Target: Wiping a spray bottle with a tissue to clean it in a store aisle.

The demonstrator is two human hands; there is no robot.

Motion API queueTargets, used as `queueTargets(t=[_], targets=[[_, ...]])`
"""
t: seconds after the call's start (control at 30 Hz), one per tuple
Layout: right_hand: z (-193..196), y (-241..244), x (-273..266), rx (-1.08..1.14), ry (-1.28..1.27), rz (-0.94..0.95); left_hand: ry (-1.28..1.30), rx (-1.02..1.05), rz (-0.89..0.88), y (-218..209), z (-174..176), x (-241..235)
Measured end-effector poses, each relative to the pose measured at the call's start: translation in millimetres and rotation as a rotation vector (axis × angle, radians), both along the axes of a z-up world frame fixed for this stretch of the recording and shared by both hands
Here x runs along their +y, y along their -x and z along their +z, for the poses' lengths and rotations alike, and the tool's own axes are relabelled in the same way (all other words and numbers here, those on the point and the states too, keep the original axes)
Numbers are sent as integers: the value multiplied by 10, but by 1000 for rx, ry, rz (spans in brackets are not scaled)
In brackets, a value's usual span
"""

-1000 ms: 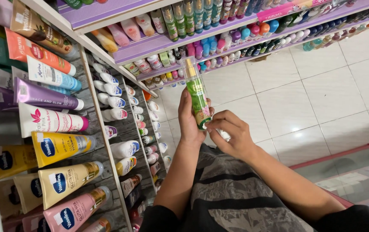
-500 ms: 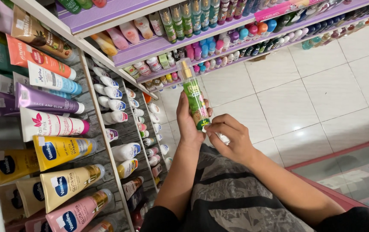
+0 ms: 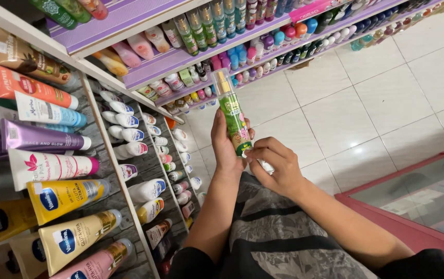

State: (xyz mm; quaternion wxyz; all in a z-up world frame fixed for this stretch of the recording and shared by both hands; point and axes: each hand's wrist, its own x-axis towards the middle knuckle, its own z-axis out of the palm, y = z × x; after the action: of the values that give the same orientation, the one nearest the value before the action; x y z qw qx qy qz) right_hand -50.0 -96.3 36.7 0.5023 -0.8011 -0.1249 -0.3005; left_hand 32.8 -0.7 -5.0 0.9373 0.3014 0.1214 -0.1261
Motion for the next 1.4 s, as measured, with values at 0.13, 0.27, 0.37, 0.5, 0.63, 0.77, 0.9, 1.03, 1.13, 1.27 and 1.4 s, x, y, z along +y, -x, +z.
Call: queueTargets(t=[0.13, 0.27, 0.37, 0.5, 0.63, 0.77, 0.9, 1.03, 1.13, 1.27, 1.4], targets=[[-16, 34, -92, 7, -17, -22, 25, 25, -18, -15, -51, -97], [-96, -59, -260, 18, -31, -31, 4, 31, -78, 36, -35, -191], [13, -177, -365, 0, -22, -54, 2, 48, -139, 101, -105, -279], [87, -434, -537, -49, 3, -86, 3, 45, -192, 90, -371, -366], [110, -658, -601, -79, 23, -60, 38, 6, -171, -46, -334, -431], [98, -792, -540, -81, -17, 12, 13, -50, -70, -309, -32, -432], [94, -925, -555, -48, -48, 75, -4, -135, 6, -494, 101, -460], [180, -1171, -745, -73, -46, 82, 12, -147, -13, -603, -132, -559], [292, -1306, -817, -148, 5, 67, 28, -161, -64, -545, 45, -569], [260, -1241, -714, -116, -28, 74, 16, -190, -44, -452, 44, -463], [167, -992, -510, -19, -93, 118, 26, -206, 30, -432, -32, -312]])
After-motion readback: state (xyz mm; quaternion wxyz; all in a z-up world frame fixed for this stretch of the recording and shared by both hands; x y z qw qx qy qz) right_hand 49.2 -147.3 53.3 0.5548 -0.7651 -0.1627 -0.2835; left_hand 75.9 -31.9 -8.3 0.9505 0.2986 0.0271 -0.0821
